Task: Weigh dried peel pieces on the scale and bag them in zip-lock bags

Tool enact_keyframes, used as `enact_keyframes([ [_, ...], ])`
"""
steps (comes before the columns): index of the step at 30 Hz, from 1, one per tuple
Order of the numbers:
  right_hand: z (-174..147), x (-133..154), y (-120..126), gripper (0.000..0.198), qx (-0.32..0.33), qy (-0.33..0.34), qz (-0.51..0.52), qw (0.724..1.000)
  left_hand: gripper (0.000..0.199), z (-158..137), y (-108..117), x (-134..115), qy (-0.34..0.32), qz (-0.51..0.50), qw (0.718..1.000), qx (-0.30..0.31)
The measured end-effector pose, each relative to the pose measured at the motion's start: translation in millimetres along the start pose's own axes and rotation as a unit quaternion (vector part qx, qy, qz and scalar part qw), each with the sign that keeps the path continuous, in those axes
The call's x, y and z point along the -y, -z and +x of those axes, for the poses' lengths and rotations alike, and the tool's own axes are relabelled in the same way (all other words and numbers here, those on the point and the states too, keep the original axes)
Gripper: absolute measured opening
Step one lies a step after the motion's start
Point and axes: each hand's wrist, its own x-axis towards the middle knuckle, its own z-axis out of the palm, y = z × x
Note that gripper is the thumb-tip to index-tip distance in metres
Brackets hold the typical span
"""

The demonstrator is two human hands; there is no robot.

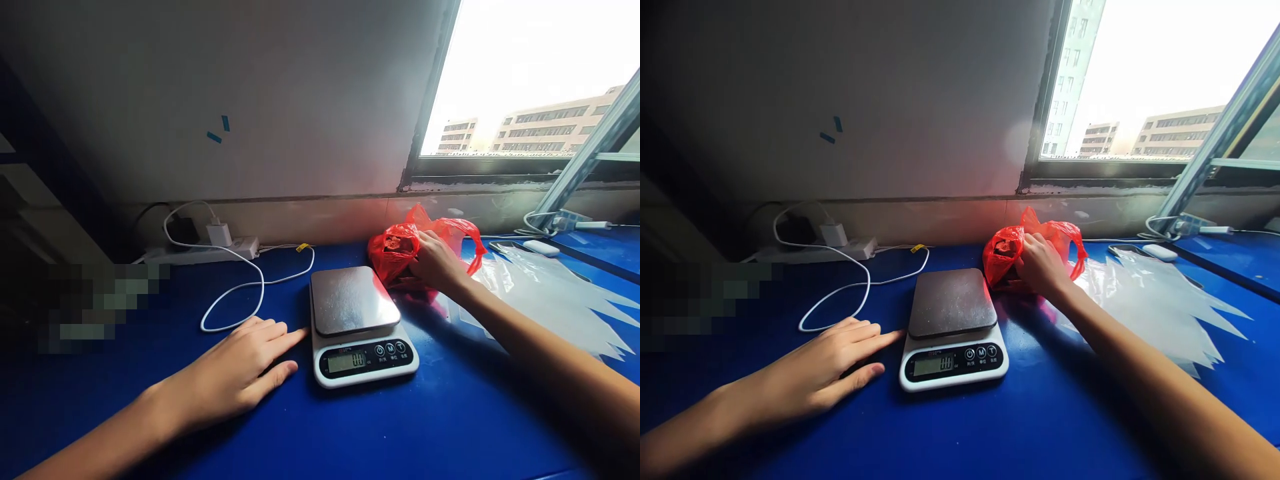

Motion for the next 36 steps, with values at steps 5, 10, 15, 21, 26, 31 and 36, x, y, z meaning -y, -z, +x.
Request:
enact_keyframes([
  [5, -2, 10, 11, 0.015, -0.024, -0.030, 0.006, 0.999, 0.044, -1, 4, -4, 0.004, -0.002, 1.000, 0.030],
  [10, -7, 11, 50, 0.021, -0.050, -0.066, 0.006, 0.997, 0.043, -2, 5, -4, 0.004, -0.006, 0.999, 0.035],
  [15, -9, 4, 88, 0.027, -0.097, -0.148, 0.008, 0.984, 0.043, -2, 7, -7, 0.001, 0.001, 0.999, 0.043],
  [21, -13, 33, 97, 0.026, -0.184, -0.128, 0.137, 0.965, 0.044, 0, 7, -6, 0.014, 0.002, 0.999, 0.046],
  [26, -31, 90, 81, 0.027, -0.144, 0.125, 0.198, 0.961, 0.043, 0, 5, -3, 0.015, -0.021, 0.999, 0.036],
  [31, -45, 106, 65, 0.049, -0.060, 0.229, 0.210, 0.949, 0.042, 2, 7, -5, 0.019, -0.034, 0.999, 0.029],
  [36, -41, 102, 56, 0.044, -0.059, 0.282, 0.206, 0.935, 0.044, 2, 6, -5, 0.023, -0.034, 0.998, 0.036],
])
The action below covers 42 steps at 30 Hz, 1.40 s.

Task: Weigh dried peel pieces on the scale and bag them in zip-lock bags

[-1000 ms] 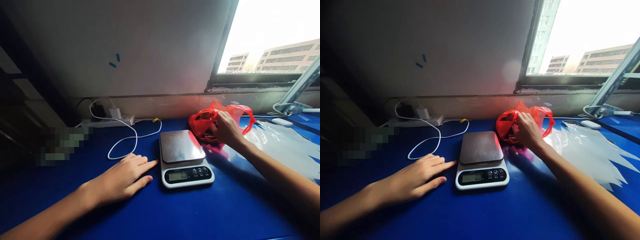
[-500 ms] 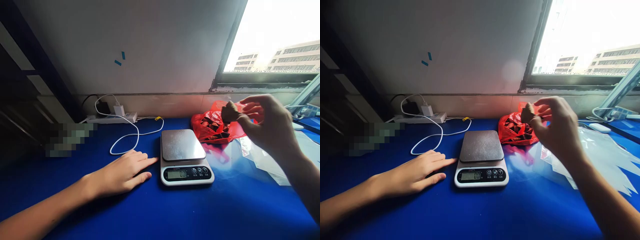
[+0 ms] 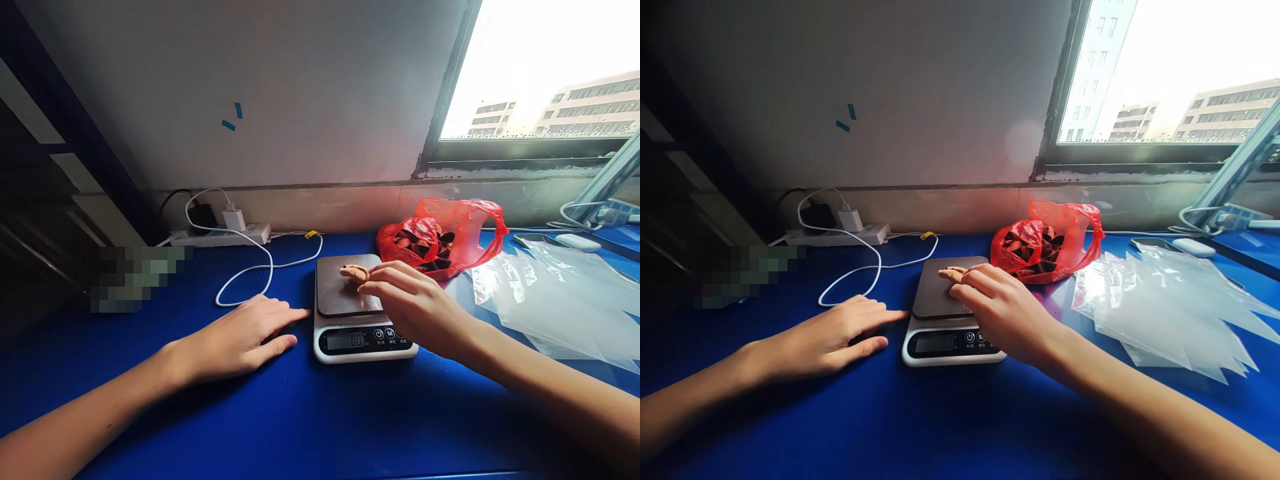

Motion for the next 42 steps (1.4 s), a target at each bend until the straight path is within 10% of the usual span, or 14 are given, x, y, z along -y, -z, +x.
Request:
enact_keyframes([
  [5, 10, -3, 24, 0.035, -0.067, -0.033, -0.063, 0.995, 0.045, -1, 0, 0, -0.002, 0.002, 1.000, 0.002],
  [11, -11, -65, 52, 0.027, -0.150, -0.288, -0.169, 0.930, 0.044, 0, 0, 1, 0.009, 0.002, 1.000, 0.011],
  [14, -40, -105, 37, 0.042, -0.054, -0.364, -0.202, 0.907, 0.044, 0, 0, 1, -0.002, 0.001, 1.000, 0.008],
  [22, -66, -123, -2, 0.021, 0.085, -0.343, -0.208, 0.912, 0.043, -2, -1, 3, -0.009, -0.004, 1.000, 0.007],
  [42, -46, -104, 3, 0.020, 0.124, -0.391, -0.213, 0.887, 0.044, 0, 3, -4, -0.018, 0.034, 0.999, 0.018],
])
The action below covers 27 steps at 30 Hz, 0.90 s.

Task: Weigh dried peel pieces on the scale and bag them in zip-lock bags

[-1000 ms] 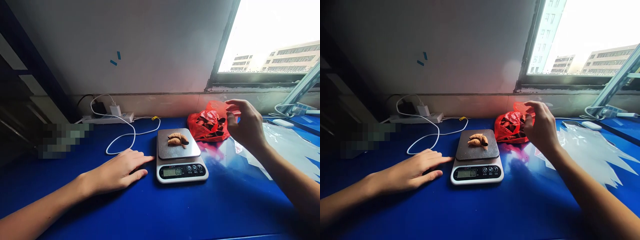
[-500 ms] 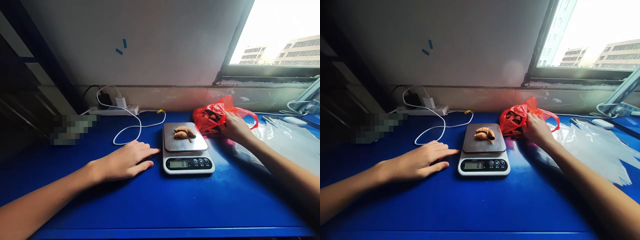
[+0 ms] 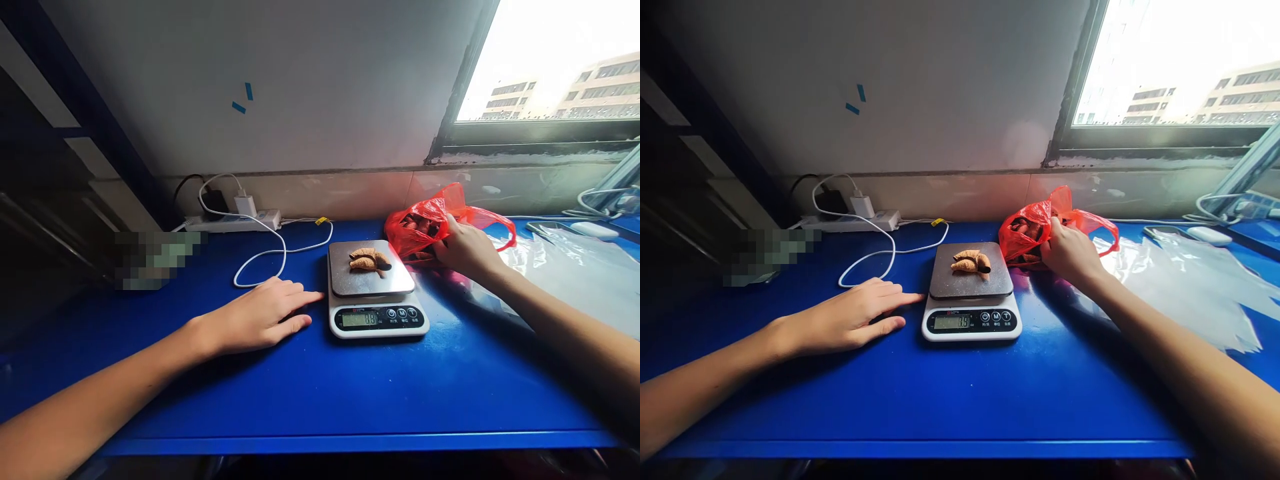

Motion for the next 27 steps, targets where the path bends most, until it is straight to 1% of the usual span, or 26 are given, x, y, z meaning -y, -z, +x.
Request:
enact_keyframes([
  [4, -2, 6, 7, 0.026, 0.001, -0.013, 0.014, 1.000, 0.044, 0, 0, 0, 0.005, -0.002, 1.000, 0.003],
  [8, 1, 7, 13, 0.023, -0.018, -0.056, 0.028, 0.998, 0.044, 0, -1, 2, 0.000, -0.001, 1.000, 0.002],
  [12, 6, 5, 29, 0.018, -0.079, -0.102, 0.074, 0.989, 0.044, 1, -1, 2, 0.002, 0.008, 1.000, 0.001],
  [17, -1, 19, 64, 0.018, -0.151, -0.109, 0.142, 0.972, 0.043, 1, -1, 1, -0.003, 0.005, 1.000, -0.011],
  [20, -8, 25, 80, 0.019, -0.225, -0.102, 0.132, 0.960, 0.043, 0, -1, 2, -0.004, 0.002, 1.000, -0.010],
  [23, -9, 17, 91, 0.018, -0.303, -0.102, 0.093, 0.943, 0.043, -1, 0, 2, -0.003, -0.001, 1.000, -0.007],
  [25, -9, 11, 97, 0.016, -0.336, -0.110, 0.091, 0.931, 0.044, -1, 0, 2, 0.001, -0.004, 1.000, -0.003],
  [26, -10, 11, 100, 0.015, -0.338, -0.115, 0.127, 0.925, 0.044, -1, 0, 2, 0.003, -0.005, 1.000, -0.001],
  [27, -11, 13, 101, 0.014, -0.323, -0.120, 0.193, 0.919, 0.043, -1, 0, 2, 0.004, -0.005, 1.000, -0.001],
])
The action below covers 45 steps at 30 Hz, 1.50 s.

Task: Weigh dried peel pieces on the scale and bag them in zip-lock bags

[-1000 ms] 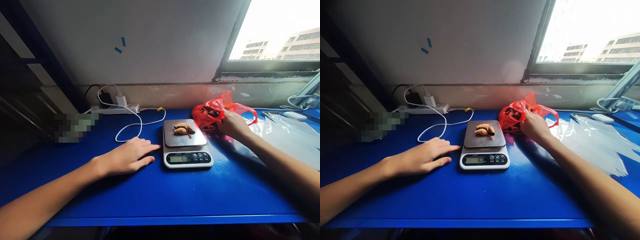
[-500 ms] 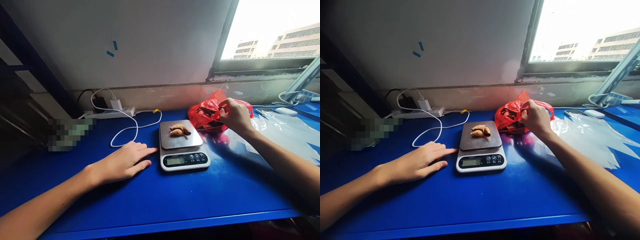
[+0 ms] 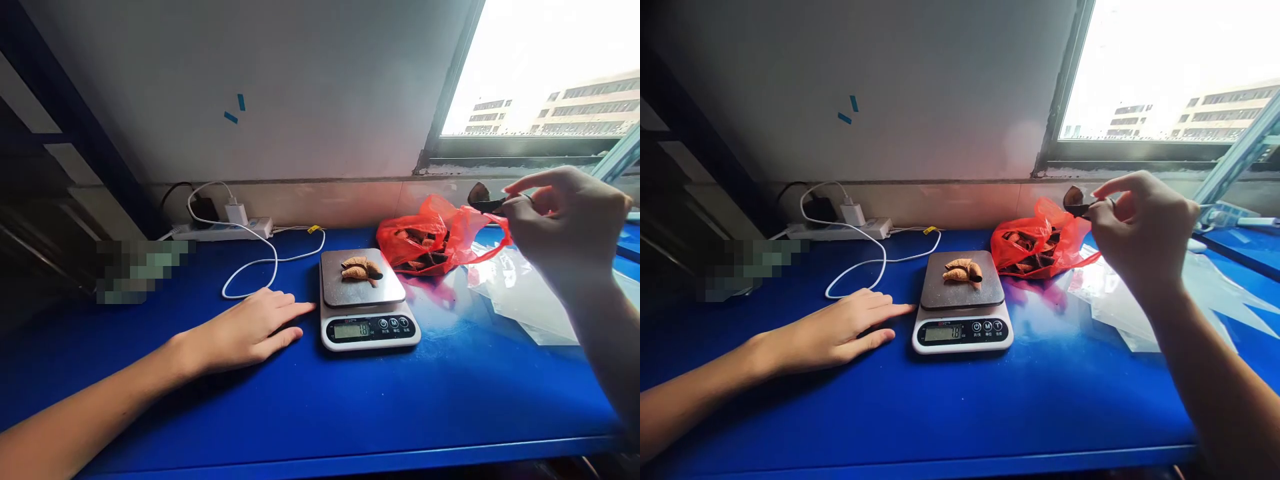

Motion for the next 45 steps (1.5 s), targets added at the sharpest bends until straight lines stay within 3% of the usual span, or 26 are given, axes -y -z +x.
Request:
enact_keyframes([
  [2, -9, 10, -1, 0.011, 0.087, -0.080, 0.155, 0.981, 0.043, 0, -1, 0, -0.002, 0.002, 1.000, -0.003],
  [4, -26, 25, -8, 0.012, 0.216, -0.130, 0.269, 0.930, 0.042, 0, -2, 0, -0.006, 0.006, 1.000, -0.007],
  [7, -55, 41, -25, 0.023, 0.368, -0.101, 0.276, 0.882, 0.042, -1, -3, 1, -0.017, 0.011, 1.000, -0.013],
  [9, -68, 43, -34, 0.029, 0.398, -0.081, 0.249, 0.879, 0.042, -1, -3, 1, -0.019, 0.011, 1.000, -0.014],
  [13, -72, 31, -45, 0.031, 0.349, -0.129, 0.219, 0.902, 0.043, -2, -4, 2, -0.014, 0.008, 1.000, -0.012],
  [17, -69, 23, -48, 0.031, 0.323, -0.190, 0.226, 0.899, 0.043, -2, -6, 3, -0.018, 0.020, 1.000, -0.013],
  [22, -63, 20, -48, 0.027, 0.262, -0.172, 0.168, 0.935, 0.042, -1, -6, 3, -0.022, 0.023, 0.999, -0.019],
  [25, -64, 22, -48, 0.026, 0.285, -0.167, 0.170, 0.928, 0.042, -1, -5, 3, -0.019, 0.023, 0.999, -0.021],
  [28, -72, 30, -47, 0.025, 0.356, -0.115, 0.182, 0.909, 0.042, 0, -4, 2, -0.016, 0.020, 1.000, -0.016],
  [31, -78, 38, -43, 0.026, 0.375, -0.023, 0.162, 0.912, 0.043, 0, -3, 0, -0.012, 0.021, 1.000, -0.010],
  [35, -69, 40, -36, 0.025, 0.330, 0.091, 0.131, 0.931, 0.043, 0, -2, 0, -0.008, 0.013, 1.000, -0.006],
  [41, -45, 32, -16, 0.013, 0.167, 0.213, 0.061, 0.961, 0.044, 0, -1, 0, -0.006, 0.007, 1.000, 0.000],
  [45, -49, 34, -14, 0.014, 0.227, 0.250, 0.104, 0.935, 0.044, 0, -1, 0, -0.005, -0.001, 1.000, 0.001],
])
